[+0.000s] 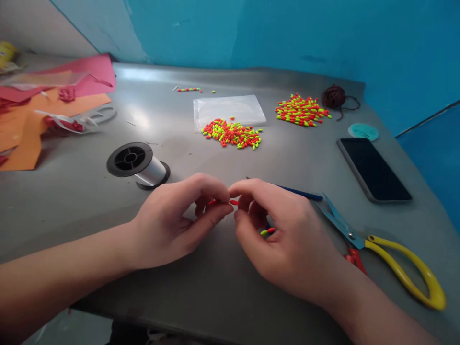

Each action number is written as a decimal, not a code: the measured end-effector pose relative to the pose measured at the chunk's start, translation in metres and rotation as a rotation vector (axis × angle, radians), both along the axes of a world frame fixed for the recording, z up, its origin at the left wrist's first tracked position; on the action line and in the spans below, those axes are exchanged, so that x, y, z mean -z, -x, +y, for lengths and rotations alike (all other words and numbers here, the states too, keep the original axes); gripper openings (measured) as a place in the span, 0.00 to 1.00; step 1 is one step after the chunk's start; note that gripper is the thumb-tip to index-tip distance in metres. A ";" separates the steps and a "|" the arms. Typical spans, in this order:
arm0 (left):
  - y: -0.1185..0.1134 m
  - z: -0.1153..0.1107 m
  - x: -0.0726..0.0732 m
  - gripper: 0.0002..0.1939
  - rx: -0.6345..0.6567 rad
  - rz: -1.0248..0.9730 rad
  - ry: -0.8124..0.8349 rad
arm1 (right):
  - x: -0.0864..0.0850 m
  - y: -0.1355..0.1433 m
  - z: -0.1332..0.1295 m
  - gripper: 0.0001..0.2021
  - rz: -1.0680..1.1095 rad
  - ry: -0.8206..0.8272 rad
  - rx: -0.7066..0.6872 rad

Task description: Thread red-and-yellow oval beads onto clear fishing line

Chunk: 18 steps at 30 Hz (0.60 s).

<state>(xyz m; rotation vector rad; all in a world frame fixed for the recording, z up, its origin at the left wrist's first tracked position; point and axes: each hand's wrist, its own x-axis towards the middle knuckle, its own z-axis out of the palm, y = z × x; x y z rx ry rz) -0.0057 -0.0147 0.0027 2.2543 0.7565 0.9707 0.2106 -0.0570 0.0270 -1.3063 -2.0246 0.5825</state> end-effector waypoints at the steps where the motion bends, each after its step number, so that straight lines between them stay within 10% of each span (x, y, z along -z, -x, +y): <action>1: 0.000 0.000 0.000 0.04 -0.011 -0.004 0.018 | 0.001 0.000 0.000 0.13 -0.002 -0.011 0.004; 18: -0.001 0.001 0.000 0.02 -0.053 0.040 0.049 | 0.007 -0.001 0.002 0.07 -0.105 -0.199 0.077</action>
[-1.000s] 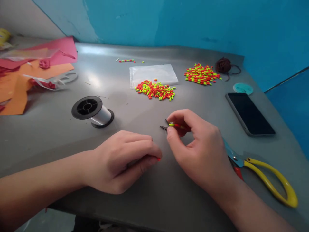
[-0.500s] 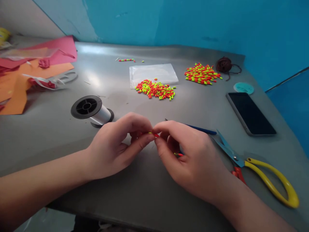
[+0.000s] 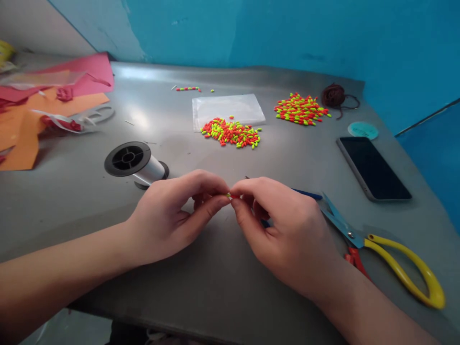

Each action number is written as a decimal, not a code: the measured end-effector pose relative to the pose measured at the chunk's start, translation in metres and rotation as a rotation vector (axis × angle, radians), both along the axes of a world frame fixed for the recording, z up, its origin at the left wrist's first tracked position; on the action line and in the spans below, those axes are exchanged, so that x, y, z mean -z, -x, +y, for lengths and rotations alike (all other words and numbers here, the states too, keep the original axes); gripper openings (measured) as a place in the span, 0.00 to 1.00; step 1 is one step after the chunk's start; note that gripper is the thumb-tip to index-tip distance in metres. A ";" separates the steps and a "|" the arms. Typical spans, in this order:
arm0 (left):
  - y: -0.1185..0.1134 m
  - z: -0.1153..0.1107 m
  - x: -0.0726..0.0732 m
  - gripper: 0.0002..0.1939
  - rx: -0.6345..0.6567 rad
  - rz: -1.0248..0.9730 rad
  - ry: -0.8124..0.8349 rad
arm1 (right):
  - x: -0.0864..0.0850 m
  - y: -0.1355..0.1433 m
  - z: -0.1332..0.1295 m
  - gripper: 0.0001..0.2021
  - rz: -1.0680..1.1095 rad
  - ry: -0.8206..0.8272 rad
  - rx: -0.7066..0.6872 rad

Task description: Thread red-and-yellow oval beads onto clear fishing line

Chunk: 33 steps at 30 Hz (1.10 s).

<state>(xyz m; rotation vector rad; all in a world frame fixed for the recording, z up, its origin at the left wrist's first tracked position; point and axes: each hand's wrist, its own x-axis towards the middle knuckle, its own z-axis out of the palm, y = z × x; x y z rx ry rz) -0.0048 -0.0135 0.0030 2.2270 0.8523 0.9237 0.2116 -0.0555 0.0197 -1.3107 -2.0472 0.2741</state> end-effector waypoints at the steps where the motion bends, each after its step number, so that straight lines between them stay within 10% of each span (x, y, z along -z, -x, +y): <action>1: 0.000 0.000 -0.001 0.02 0.002 0.004 -0.016 | 0.000 0.000 0.000 0.07 -0.002 -0.004 0.003; 33: 0.003 0.001 -0.008 0.08 0.532 0.197 0.122 | 0.004 -0.006 0.006 0.05 -0.061 -0.127 0.104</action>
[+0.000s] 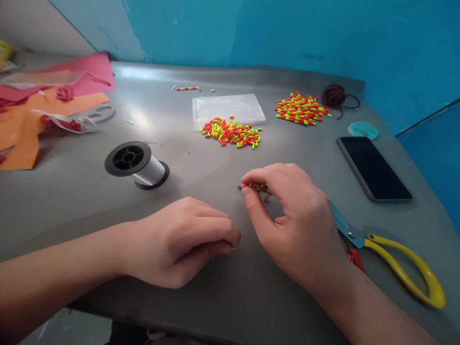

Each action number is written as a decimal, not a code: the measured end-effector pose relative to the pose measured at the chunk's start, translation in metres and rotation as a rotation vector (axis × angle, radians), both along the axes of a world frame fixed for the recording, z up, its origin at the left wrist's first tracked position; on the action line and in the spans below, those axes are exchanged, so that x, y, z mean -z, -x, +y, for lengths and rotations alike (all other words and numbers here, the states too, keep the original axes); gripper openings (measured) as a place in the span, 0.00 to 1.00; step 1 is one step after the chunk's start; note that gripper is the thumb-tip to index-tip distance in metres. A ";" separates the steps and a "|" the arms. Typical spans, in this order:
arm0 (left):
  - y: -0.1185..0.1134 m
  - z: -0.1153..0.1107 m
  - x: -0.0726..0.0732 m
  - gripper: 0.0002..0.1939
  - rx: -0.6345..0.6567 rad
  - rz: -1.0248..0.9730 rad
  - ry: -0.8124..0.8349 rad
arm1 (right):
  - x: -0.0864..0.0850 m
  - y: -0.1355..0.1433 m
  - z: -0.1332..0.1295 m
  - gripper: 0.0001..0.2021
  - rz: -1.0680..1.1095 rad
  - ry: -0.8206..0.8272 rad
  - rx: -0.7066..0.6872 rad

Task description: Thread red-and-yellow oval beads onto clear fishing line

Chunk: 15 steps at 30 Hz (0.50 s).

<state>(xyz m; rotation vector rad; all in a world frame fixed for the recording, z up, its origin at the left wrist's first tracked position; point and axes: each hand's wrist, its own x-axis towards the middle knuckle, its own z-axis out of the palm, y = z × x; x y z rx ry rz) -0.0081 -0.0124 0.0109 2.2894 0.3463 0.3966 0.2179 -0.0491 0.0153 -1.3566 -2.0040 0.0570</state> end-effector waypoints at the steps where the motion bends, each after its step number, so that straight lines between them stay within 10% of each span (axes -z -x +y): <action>1: 0.000 0.000 0.000 0.08 0.003 0.004 -0.001 | 0.000 0.000 0.000 0.05 0.000 0.001 0.005; 15: 0.000 -0.001 0.001 0.08 0.000 0.043 -0.050 | -0.001 0.001 0.000 0.06 0.015 0.019 0.028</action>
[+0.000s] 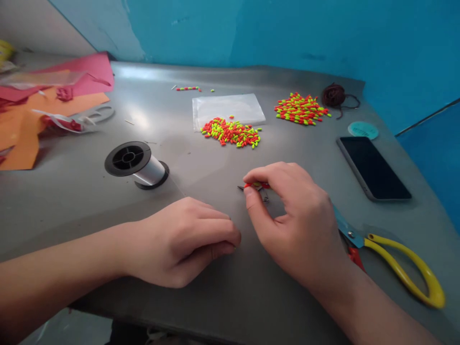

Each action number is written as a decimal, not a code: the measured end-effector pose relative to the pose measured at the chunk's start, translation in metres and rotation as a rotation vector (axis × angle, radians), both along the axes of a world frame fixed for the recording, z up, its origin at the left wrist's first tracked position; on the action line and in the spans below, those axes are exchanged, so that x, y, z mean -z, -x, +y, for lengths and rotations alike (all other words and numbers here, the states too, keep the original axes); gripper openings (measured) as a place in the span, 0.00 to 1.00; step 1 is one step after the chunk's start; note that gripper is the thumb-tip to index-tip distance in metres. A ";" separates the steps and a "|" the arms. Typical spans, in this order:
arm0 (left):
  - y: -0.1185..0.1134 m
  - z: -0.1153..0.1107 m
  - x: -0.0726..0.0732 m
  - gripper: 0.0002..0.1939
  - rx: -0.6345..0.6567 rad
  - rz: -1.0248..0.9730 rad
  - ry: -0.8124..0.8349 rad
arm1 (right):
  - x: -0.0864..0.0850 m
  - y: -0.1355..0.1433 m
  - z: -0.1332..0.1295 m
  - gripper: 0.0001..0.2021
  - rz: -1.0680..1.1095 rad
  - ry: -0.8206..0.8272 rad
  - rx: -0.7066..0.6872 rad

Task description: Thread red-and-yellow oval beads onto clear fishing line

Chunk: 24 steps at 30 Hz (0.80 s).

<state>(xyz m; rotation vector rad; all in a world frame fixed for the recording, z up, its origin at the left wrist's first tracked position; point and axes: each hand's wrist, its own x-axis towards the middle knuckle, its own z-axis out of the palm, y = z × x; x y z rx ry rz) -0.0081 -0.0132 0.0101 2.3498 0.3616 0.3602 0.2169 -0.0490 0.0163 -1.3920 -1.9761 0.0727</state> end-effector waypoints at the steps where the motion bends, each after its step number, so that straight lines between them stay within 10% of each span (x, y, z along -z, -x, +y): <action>1: 0.000 0.000 0.001 0.08 -0.009 -0.008 -0.013 | 0.000 0.000 0.000 0.06 0.013 0.006 0.007; 14: -0.001 0.001 0.005 0.08 -0.382 -0.345 -0.172 | -0.004 -0.003 -0.012 0.21 0.334 0.325 -0.162; 24: -0.002 -0.003 0.003 0.03 -0.539 -0.333 -0.147 | -0.010 0.004 -0.010 0.12 0.210 0.242 -0.186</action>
